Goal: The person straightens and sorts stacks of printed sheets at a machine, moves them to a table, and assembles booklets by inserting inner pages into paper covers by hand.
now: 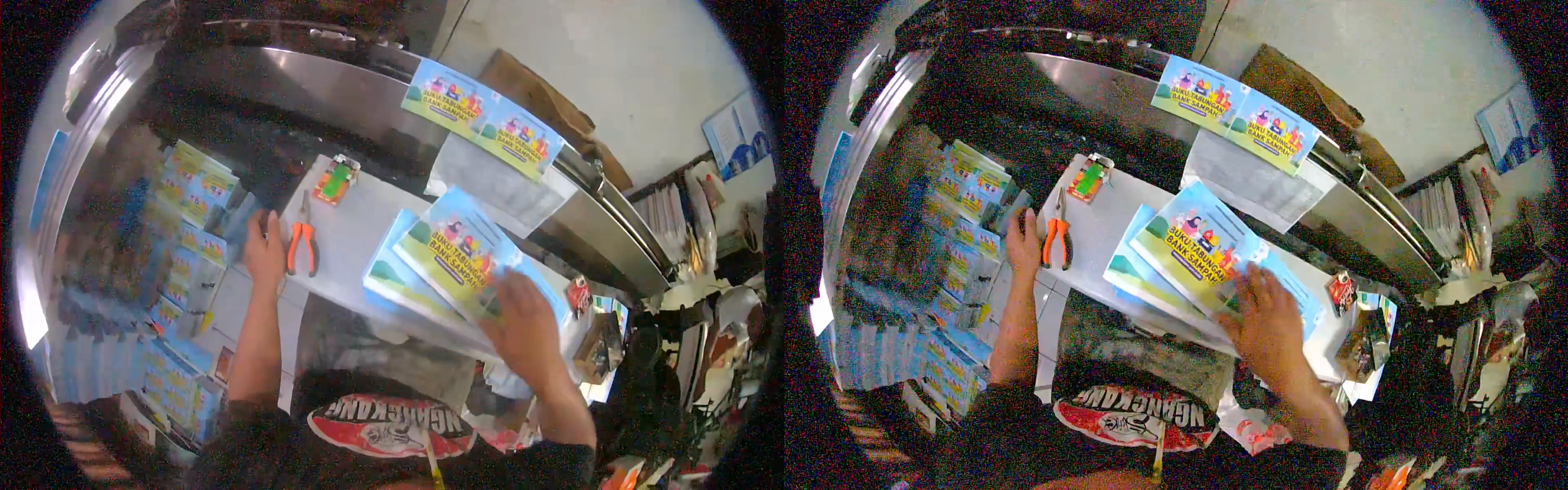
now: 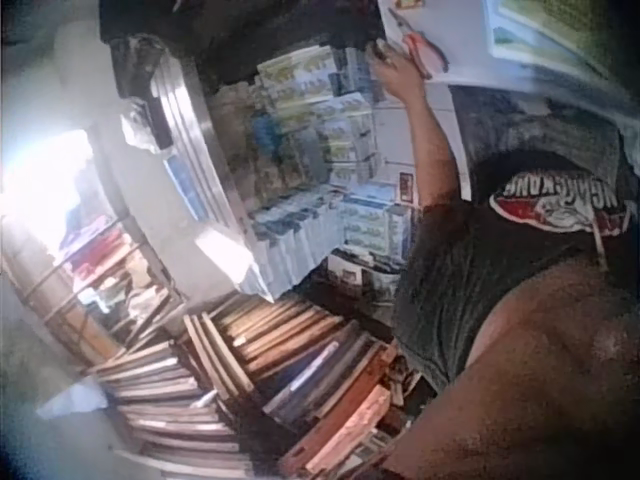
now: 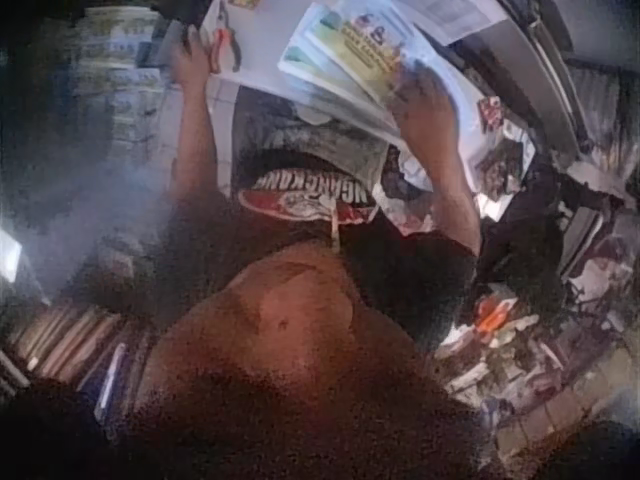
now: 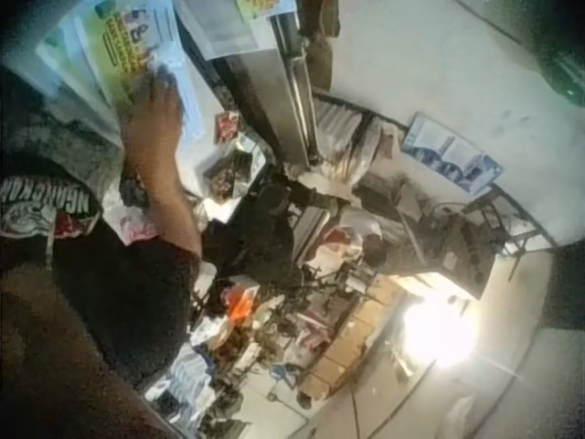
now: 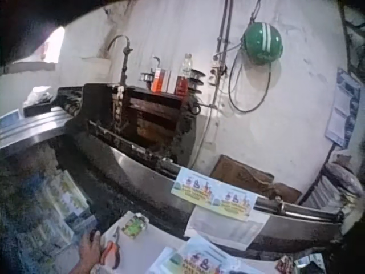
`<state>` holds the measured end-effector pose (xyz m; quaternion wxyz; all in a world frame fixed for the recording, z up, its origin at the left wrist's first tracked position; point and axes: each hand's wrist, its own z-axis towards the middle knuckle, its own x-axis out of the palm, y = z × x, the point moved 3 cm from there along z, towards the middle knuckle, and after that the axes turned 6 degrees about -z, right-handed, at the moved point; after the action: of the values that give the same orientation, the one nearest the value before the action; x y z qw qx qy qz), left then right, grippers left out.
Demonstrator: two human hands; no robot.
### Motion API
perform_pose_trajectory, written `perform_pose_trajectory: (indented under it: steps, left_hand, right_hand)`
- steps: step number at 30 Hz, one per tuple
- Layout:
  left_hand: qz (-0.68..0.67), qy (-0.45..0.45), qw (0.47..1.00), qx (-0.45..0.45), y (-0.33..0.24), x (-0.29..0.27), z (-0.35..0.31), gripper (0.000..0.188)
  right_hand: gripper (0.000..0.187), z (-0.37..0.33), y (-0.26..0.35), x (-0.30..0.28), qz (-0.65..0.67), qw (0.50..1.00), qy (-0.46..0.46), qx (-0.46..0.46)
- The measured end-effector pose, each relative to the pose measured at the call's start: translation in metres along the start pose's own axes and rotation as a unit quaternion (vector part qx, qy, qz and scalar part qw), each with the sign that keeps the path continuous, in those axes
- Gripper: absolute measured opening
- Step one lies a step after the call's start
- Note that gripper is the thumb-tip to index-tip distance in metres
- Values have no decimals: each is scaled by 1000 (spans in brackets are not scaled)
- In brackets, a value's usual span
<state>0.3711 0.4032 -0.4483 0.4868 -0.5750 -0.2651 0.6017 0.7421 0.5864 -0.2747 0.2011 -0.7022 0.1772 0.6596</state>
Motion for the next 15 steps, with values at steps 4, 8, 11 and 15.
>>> perform_pose_trajectory:
  steps: [4,8,11,15]
  left_hand:
    - [-8,13,999,34,7,4,6,45]
    - [1,16,999,50,12,-2,6,43]
    - [4,32,999,7,-5,-4,0,43]
    - [8,30,999,11,-5,-10,1,43]
  right_hand:
    - [64,-32,21,10,28,999,6,-19]
    - [63,-29,29,2,73,997,18,0]
    - [63,-32,25,9,57,998,34,1]
    - [60,-33,28,12,-24,997,43,-54]
